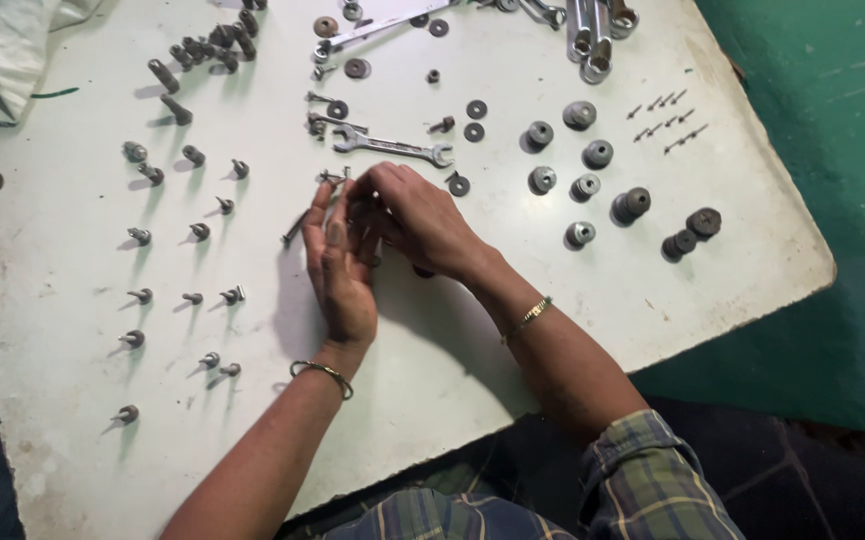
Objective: The person sorts and fits together various small metal and rubber components, including washers and bolts, on a white table. They pick up washers and attempt to slide them onto the bolts and wrenches.
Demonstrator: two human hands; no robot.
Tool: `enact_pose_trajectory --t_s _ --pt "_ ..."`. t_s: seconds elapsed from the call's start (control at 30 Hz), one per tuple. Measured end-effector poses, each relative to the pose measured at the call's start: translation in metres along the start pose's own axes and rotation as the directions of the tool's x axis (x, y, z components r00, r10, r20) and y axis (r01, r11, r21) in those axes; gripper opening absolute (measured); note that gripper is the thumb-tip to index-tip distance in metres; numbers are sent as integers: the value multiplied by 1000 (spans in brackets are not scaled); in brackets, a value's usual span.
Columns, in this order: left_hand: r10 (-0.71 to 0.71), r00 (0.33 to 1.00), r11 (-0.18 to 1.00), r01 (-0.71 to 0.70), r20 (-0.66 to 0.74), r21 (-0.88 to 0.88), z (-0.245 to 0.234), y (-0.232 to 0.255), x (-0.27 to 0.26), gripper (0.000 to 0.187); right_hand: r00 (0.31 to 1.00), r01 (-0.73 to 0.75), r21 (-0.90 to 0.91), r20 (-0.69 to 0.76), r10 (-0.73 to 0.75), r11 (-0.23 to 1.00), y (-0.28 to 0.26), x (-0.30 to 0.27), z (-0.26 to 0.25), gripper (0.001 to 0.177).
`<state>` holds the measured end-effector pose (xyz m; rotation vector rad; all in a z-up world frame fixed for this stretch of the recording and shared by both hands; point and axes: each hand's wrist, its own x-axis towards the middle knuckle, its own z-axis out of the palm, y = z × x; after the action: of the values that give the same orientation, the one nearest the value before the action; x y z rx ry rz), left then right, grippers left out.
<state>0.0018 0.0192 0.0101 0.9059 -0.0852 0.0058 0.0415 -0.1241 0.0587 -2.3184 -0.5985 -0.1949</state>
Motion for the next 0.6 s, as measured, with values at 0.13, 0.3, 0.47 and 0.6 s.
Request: enact_pose_trajectory --t_s 0.13,0.3,0.47,0.6 --pt "33 999 999 -33 16 -1 0 -3 1 64 995 -103 348 44 93 932 13 5 -2 24" --pt "156 988 977 -151 -21 152 0 -8 -2 56 981 -145 471 -43 187 870 36 10 0 26" --pt "383 920 774 -370 86 514 16 4 -13 44 969 -133 513 -112 219 848 62 13 7 26" --pt "416 788 423 -610 454 670 43 34 2 24 973 -88 529 -135 187 844 82 12 20 32"
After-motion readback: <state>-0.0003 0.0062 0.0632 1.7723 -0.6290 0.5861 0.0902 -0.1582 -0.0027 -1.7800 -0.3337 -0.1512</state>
